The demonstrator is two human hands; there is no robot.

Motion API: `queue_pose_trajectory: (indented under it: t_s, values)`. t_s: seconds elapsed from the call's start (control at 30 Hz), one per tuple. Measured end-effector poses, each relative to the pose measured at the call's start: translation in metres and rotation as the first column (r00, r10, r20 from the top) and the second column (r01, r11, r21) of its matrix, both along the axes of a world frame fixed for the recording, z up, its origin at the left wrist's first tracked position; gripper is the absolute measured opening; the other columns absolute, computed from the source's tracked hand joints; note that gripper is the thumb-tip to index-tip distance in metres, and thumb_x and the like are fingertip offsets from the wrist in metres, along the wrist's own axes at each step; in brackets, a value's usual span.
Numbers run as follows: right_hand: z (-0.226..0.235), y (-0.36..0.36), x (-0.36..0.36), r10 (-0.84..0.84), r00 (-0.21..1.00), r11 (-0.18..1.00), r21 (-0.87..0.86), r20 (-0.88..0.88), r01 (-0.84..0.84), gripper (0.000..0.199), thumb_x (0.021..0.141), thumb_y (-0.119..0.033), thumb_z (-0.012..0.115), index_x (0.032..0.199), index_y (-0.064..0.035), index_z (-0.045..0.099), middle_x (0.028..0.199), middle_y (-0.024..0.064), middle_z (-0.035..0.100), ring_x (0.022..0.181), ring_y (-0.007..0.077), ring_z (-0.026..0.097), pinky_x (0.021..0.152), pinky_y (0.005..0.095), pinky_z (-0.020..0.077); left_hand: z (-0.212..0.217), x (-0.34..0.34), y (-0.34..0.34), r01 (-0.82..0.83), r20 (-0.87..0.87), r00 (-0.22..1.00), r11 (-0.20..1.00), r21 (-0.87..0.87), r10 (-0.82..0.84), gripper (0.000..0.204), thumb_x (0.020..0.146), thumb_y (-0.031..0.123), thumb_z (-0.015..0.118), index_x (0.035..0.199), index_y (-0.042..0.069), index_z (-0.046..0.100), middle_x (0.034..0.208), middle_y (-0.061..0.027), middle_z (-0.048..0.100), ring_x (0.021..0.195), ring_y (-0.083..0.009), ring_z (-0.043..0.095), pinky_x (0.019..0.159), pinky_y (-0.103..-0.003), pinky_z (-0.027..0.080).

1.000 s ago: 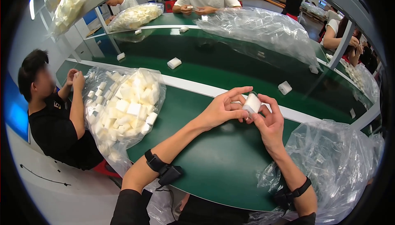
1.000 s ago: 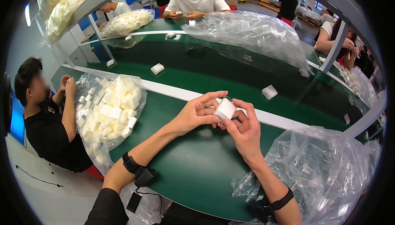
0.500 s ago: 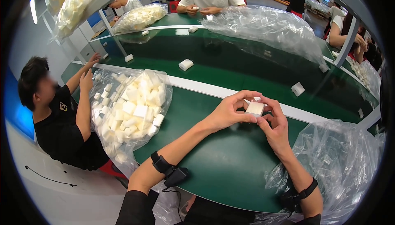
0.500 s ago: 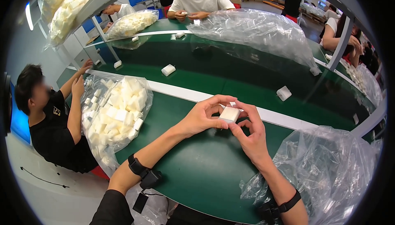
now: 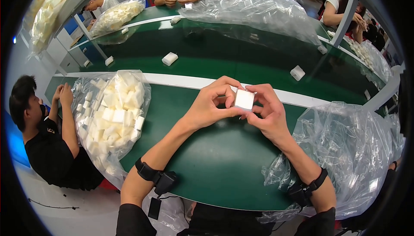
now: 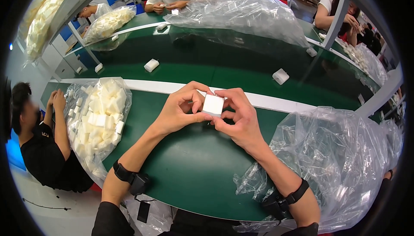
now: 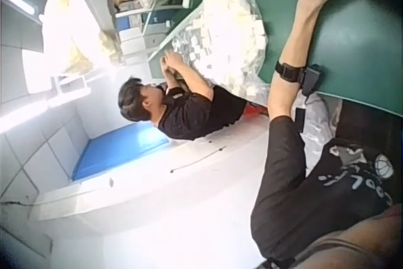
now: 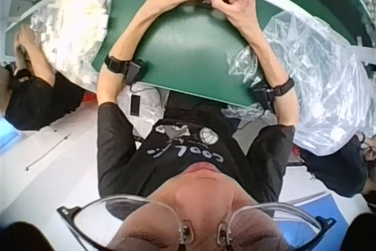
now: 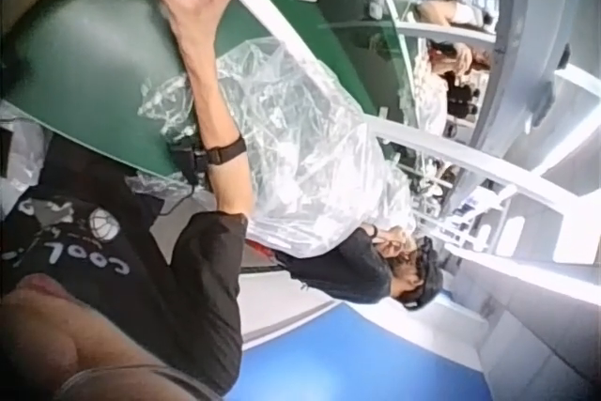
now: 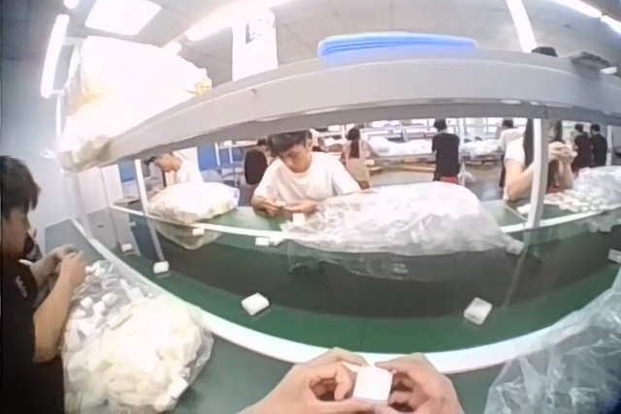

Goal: Assembling and packaging small white rectangular components on a factory production line.

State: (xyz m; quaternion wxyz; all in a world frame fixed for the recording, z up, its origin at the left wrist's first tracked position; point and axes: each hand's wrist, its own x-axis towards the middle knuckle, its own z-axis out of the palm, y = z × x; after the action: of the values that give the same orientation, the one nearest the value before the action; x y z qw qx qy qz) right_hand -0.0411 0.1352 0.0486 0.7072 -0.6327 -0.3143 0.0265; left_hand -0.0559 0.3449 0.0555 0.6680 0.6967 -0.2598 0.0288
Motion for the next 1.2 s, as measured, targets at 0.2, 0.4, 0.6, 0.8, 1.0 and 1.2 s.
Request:
queue_pose_trajectory:
  t_s: [0.2, 0.4, 0.6, 0.8, 1.0, 1.2]
  values:
    - [0.002, 0.001, -0.004, -0.057, 0.997, 0.998, -0.015, 0.043, 0.058, 0.049, 0.080, 0.004, 0.074, 0.127, 0.0045, 0.056, 0.118, 0.0097, 0.049, 0.097, 0.0166, 0.059, 0.075, 0.0294, 0.0663, -0.009, 0.001, -0.002, -0.048, 0.149, 0.988, 0.995, 0.085, 0.035, 0.039, 0.082, -0.005, 0.079, 0.071, 0.007, 0.043, 0.130, -0.0093, 0.053, 0.107, -0.0129, 0.060, 0.085, -0.031, 0.054]
    - [-0.001, -0.003, -0.001, -0.103, 0.965, 0.987, -0.094, 0.243, 0.129, 0.054, 0.081, 0.004, 0.073, 0.132, -0.0011, 0.057, 0.125, 0.0109, 0.049, 0.103, 0.0188, 0.061, 0.077, 0.0302, 0.0610, 0.007, -0.004, -0.007, -0.020, 0.016, 1.000, 0.999, -0.048, 0.021, 0.034, 0.080, -0.005, 0.079, 0.107, 0.002, 0.060, 0.128, -0.0090, 0.054, 0.113, -0.0174, 0.058, 0.092, -0.034, 0.053]
    - [-0.008, -0.003, 0.002, -0.090, 0.959, 0.988, -0.100, 0.270, 0.121, 0.064, 0.079, 0.007, 0.070, 0.139, -0.0047, 0.051, 0.130, 0.0113, 0.045, 0.107, 0.0214, 0.061, 0.081, 0.0325, 0.0592, 0.001, 0.001, 0.000, 0.017, -0.045, 0.999, 0.999, 0.032, -0.016, 0.068, 0.082, -0.004, 0.078, 0.143, 0.005, 0.050, 0.123, -0.0080, 0.056, 0.107, -0.0162, 0.061, 0.094, -0.035, 0.054]
    - [-0.007, -0.001, 0.002, -0.079, 0.958, 0.987, -0.115, 0.276, 0.115, 0.063, 0.079, 0.008, 0.069, 0.138, -0.0041, 0.051, 0.131, 0.0122, 0.046, 0.106, 0.0223, 0.061, 0.081, 0.0328, 0.0602, -0.002, 0.002, 0.006, 0.041, -0.126, 0.991, 0.999, 0.009, -0.039, 0.066, 0.083, -0.004, 0.077, 0.142, 0.004, 0.049, 0.120, -0.0087, 0.058, 0.098, -0.0146, 0.065, 0.088, -0.033, 0.056]
    - [-0.007, -0.002, 0.003, -0.080, 0.949, 0.978, -0.159, 0.307, 0.133, 0.059, 0.079, 0.008, 0.069, 0.135, -0.0033, 0.054, 0.130, 0.0129, 0.047, 0.105, 0.0211, 0.062, 0.078, 0.0305, 0.0610, -0.001, 0.002, 0.010, 0.023, -0.141, 0.990, 0.997, 0.068, -0.013, 0.065, 0.082, -0.005, 0.076, 0.141, 0.004, 0.050, 0.118, -0.0079, 0.060, 0.093, -0.0134, 0.067, 0.083, -0.029, 0.054]
    - [-0.005, -0.005, 0.004, -0.115, 0.914, 0.946, -0.239, 0.388, 0.220, 0.058, 0.080, 0.009, 0.069, 0.135, -0.0025, 0.054, 0.135, 0.0130, 0.044, 0.103, 0.0205, 0.062, 0.073, 0.0293, 0.0609, -0.002, 0.003, 0.009, 0.010, -0.121, 0.993, 0.983, 0.185, 0.012, 0.066, 0.083, -0.001, 0.076, 0.143, 0.006, 0.049, 0.118, -0.0081, 0.061, 0.089, -0.0130, 0.068, 0.081, -0.028, 0.053]
